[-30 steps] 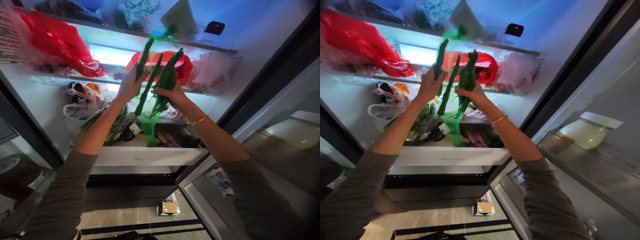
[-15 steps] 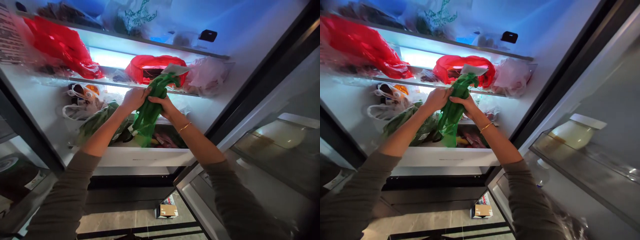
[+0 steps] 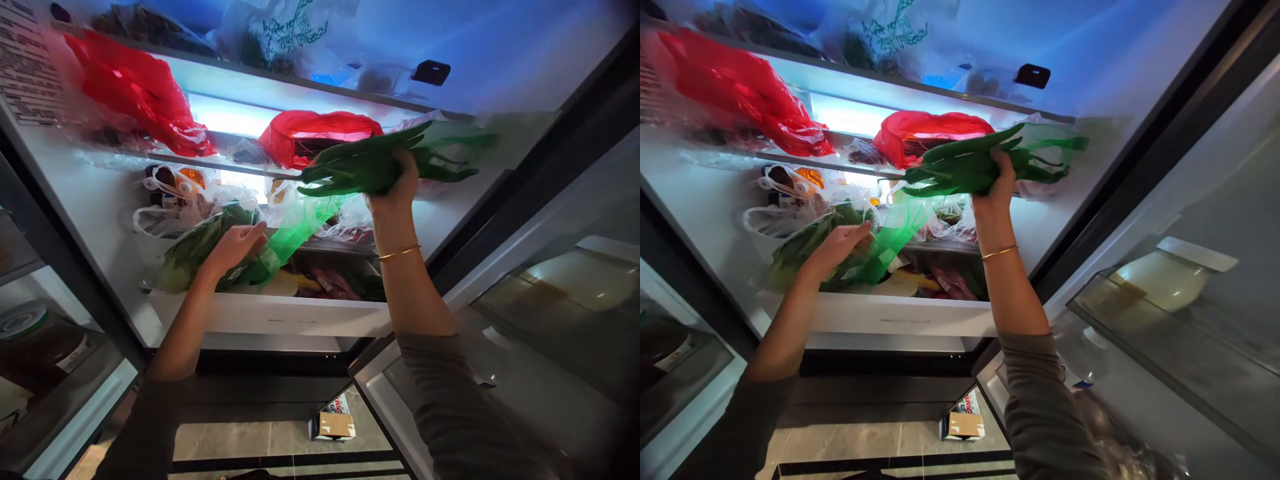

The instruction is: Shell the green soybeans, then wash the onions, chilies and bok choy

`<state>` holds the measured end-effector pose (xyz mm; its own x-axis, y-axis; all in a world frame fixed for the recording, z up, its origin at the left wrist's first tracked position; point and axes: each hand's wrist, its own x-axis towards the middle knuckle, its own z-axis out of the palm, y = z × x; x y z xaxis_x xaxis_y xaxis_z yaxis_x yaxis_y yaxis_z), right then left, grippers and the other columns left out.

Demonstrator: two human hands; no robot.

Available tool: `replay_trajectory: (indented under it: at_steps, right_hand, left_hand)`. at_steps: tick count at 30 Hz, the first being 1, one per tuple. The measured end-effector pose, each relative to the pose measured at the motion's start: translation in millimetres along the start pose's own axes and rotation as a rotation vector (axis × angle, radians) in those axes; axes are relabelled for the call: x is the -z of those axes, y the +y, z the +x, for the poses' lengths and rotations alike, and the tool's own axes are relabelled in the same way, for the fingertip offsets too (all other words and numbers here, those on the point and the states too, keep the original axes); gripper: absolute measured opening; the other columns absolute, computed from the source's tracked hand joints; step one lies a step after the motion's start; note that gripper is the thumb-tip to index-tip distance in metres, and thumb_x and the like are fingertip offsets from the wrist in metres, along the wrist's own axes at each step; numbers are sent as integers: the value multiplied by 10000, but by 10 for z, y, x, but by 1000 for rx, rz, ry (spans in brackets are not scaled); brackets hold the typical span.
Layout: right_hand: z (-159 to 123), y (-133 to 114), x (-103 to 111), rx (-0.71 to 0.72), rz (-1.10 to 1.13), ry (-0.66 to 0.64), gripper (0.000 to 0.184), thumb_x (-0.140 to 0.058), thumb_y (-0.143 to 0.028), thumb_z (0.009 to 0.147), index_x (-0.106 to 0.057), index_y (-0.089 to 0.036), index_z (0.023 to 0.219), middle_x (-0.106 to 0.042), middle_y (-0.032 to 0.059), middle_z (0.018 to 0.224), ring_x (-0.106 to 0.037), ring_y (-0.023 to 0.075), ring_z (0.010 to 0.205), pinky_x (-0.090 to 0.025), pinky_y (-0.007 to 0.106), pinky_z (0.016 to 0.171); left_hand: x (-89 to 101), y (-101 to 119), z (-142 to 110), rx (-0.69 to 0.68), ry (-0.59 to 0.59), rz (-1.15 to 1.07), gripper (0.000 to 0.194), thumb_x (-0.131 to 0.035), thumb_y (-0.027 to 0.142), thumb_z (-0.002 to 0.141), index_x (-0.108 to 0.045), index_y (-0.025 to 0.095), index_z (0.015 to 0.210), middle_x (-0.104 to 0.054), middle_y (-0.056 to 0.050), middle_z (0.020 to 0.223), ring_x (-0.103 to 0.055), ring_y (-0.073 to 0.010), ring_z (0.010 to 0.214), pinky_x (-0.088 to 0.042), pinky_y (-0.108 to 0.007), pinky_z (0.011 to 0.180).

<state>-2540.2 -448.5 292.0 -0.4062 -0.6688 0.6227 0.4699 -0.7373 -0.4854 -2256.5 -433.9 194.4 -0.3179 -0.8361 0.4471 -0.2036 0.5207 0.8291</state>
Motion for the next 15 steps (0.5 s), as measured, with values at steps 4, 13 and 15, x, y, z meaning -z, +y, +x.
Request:
replay_trajectory:
  at_steps: [4, 13, 15]
  right_hand:
    - [-16, -157, -92, 12, 146, 97, 128, -662, -227, 618, -579, -281, 698, -711, -26, 823, -589, 192, 1049, -494, 338, 969]
    - [-135, -122, -100, -29, 121, 89, 88, -627, -212, 688, -593, -285, 653, -716, -7, 824, -603, 192, 1052, -514, 333, 944]
    - [-211, -48, -31, -17, 33, 31, 110, -692, -239, 641, -596, -290, 642, -722, -2, 872, -570, 226, 1134, -504, 366, 964]
  left_hand:
    - [121, -153, -363, 170, -264, -19, 565, -561, 689, 741, -578, 165, 531, -595, -33, 558, -551, -148, 519, -431, -256, 494]
    - [84, -438, -781, 48, 283, -435, 267, -811, 423, 579, -716, 220, 725, -703, -15, 745, -650, -197, 777, -528, -319, 726]
    - [79, -513, -889, 35, 491, -527, 281, -836, 430, 513, -683, 264, 680, -687, 22, 750, -639, -187, 783, -524, -308, 680]
